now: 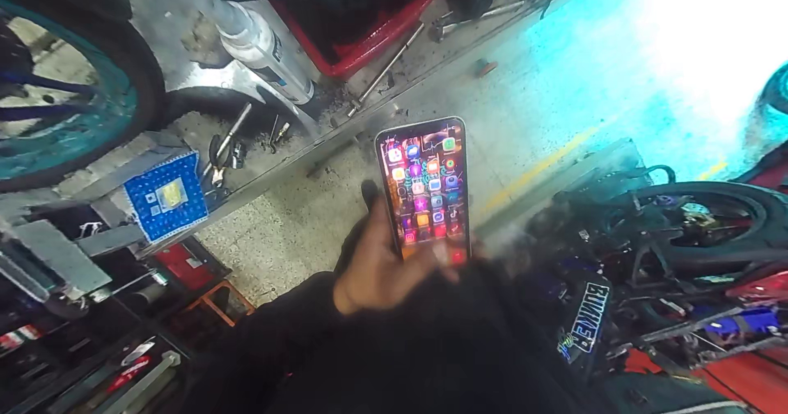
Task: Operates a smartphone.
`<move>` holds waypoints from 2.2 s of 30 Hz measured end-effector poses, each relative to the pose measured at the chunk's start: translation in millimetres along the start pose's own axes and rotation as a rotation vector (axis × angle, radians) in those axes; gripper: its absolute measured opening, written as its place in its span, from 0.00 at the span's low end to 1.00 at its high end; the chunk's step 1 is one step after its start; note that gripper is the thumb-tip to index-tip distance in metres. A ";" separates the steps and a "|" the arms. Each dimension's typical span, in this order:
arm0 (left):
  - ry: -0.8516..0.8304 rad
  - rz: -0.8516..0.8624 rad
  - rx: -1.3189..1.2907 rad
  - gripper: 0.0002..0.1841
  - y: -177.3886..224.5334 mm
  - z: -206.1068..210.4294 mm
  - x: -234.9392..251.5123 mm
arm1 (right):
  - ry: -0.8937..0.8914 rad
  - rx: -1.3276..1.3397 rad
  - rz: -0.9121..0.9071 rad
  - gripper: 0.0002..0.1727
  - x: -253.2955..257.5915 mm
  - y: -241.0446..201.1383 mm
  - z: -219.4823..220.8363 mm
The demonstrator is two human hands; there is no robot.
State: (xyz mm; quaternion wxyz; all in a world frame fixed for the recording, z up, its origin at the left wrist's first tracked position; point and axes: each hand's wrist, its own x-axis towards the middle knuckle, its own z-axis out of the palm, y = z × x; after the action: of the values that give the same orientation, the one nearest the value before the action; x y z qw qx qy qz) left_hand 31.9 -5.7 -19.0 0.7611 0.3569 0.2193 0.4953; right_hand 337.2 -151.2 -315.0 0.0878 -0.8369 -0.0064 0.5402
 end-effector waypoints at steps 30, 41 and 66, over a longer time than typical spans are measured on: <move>0.230 -0.053 -0.143 0.33 -4.4 -8.2 -1.7 | -0.330 0.369 -1.256 0.14 -172.2 -138.2 -13.1; 0.193 -0.049 -0.076 0.39 -3.9 -13.1 -10.4 | -0.595 -0.106 -1.877 0.19 -304.3 -142.7 -21.7; 0.109 -0.033 -0.016 0.39 -6.8 -7.5 -6.3 | -0.374 -0.002 -1.802 0.16 -305.4 -143.0 -20.9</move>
State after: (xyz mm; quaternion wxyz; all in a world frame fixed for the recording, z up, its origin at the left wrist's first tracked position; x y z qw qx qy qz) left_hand 28.2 -10.7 -29.2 0.7590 0.3195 0.2622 0.5031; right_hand 241.0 -45.5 -8.8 0.4723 -0.4147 -0.6707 0.3940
